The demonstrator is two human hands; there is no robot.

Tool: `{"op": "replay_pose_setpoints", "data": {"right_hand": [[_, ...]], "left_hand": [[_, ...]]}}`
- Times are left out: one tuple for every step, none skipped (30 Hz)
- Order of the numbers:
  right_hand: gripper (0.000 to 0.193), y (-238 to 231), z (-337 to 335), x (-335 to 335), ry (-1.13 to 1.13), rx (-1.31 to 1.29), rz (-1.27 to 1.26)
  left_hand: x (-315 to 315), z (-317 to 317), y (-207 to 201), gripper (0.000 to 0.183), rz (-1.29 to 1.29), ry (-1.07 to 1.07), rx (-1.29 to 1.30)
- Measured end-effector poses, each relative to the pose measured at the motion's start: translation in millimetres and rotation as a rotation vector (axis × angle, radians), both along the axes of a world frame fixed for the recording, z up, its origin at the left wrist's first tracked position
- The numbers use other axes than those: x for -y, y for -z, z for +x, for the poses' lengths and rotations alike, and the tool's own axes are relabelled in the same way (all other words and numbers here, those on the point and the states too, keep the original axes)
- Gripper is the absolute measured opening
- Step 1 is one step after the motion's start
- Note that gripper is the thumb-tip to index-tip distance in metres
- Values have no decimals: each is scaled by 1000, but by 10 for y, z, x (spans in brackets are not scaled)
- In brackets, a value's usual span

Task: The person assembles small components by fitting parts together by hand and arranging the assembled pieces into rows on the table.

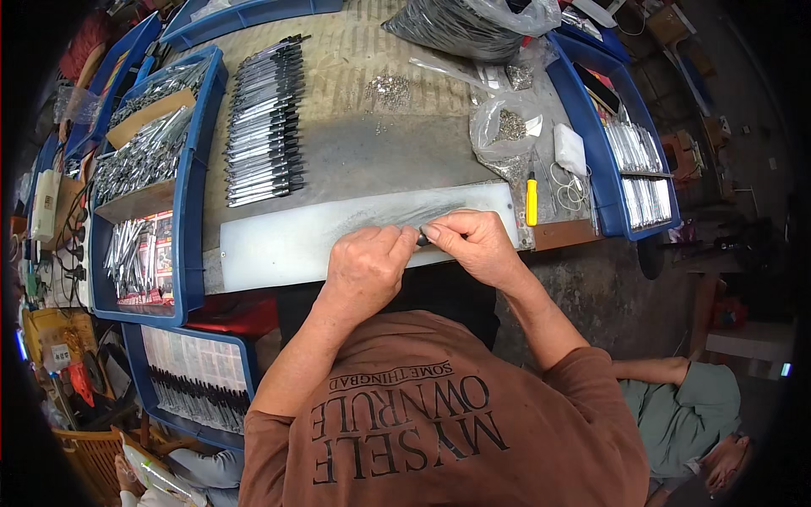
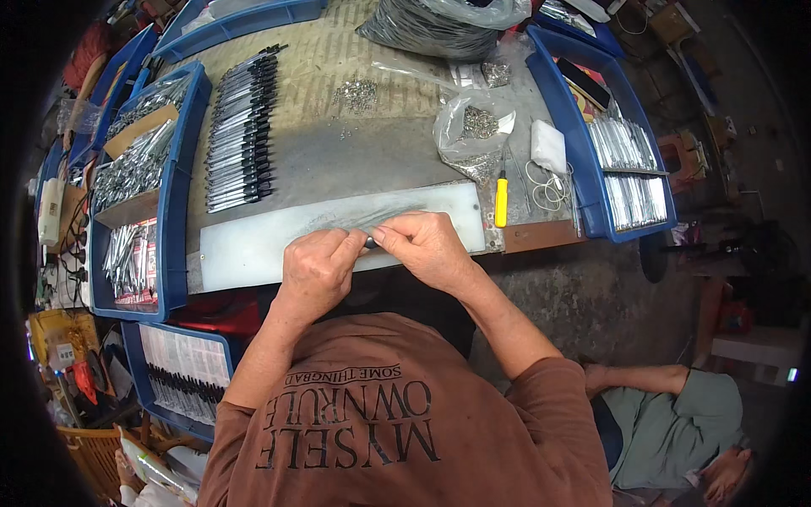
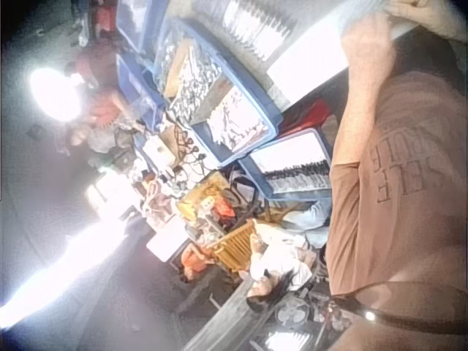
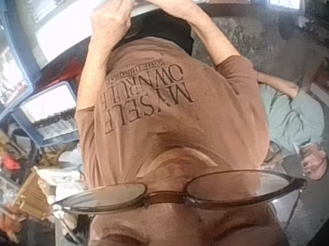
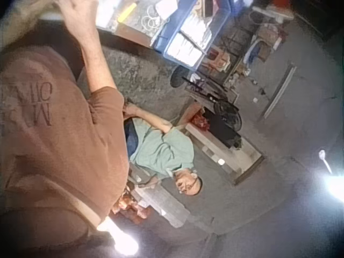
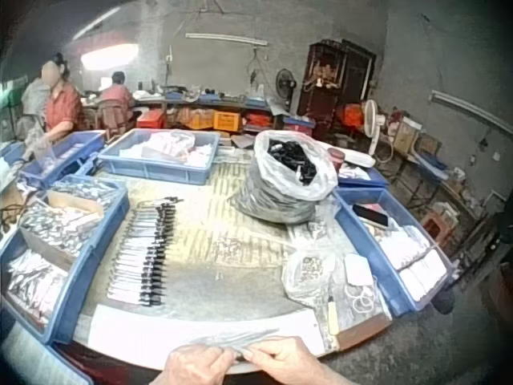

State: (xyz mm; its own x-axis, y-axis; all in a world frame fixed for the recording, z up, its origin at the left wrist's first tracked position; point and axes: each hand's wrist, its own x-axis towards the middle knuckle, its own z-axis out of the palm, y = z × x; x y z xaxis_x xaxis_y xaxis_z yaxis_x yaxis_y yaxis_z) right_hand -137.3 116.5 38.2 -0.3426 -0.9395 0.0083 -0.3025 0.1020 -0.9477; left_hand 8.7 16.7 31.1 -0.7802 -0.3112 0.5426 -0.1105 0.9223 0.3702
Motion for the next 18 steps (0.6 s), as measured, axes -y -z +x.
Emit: {"op": "replay_pose_setpoints", "data": {"right_hand": [[19, -7, 3, 0, 14, 63, 54], [19, -5, 6, -1, 14, 63, 54], [20, -3, 9, -1, 31, 44, 71], [20, -6, 11, 1, 48, 25, 86], [20, 8, 18, 2, 47, 25, 86], [21, 36, 28, 0, 58, -49, 22], [21, 54, 32, 2, 69, -123, -41], [21, 55, 25, 3, 69, -122, -41], [23, 54, 11, 1, 52, -61, 27], [24, 45, 6, -2, 37, -3, 94], [24, 25, 8, 0, 39, -4, 94], [24, -4, 11, 3, 25, -32, 64], [25, -13, 7, 6, 10, -58, 35], [25, -1, 12, 11, 10, -57, 35], [25, 18, 23, 19, 25, -124, 14], [25, 29, 31, 30, 39, -191, -8], [25, 22, 37, 32, 38, -191, -9], [24, 7, 44, 34, 27, -210, 46]], "left_hand": [[-1, -1, 4, 12, 1, 0, 0], [-3, -1, 9, 13, 2, 0, 0], [-5, 0, 14, 13, 3, 0, -1], [-4, -1, 15, 13, 3, 0, -1], [-3, -2, 20, 14, -4, 0, 9], [-3, -3, 26, 14, -11, 0, 18], [-1, -2, 32, 14, -11, 0, 19], [0, -1, 39, 13, -10, -3, 23], [0, 1, 45, 13, -10, -6, 28], [-2, 5, 47, 13, -10, -4, 26], [-4, 9, 49, 12, -4, 0, 19], [-6, 13, 49, 12, 1, 5, 12], [-3, 6, 47, 12, 2, 5, 13], [3, -3, 41, 12, -17, 3, 24], [6, -9, 37, 12, -36, 2, 35], [4, -10, 49, 12, -36, 1, 36], [-2, -10, 71, 12, -54, 0, 33], [-3, -12, 83, 13, -72, -2, 30]]}}
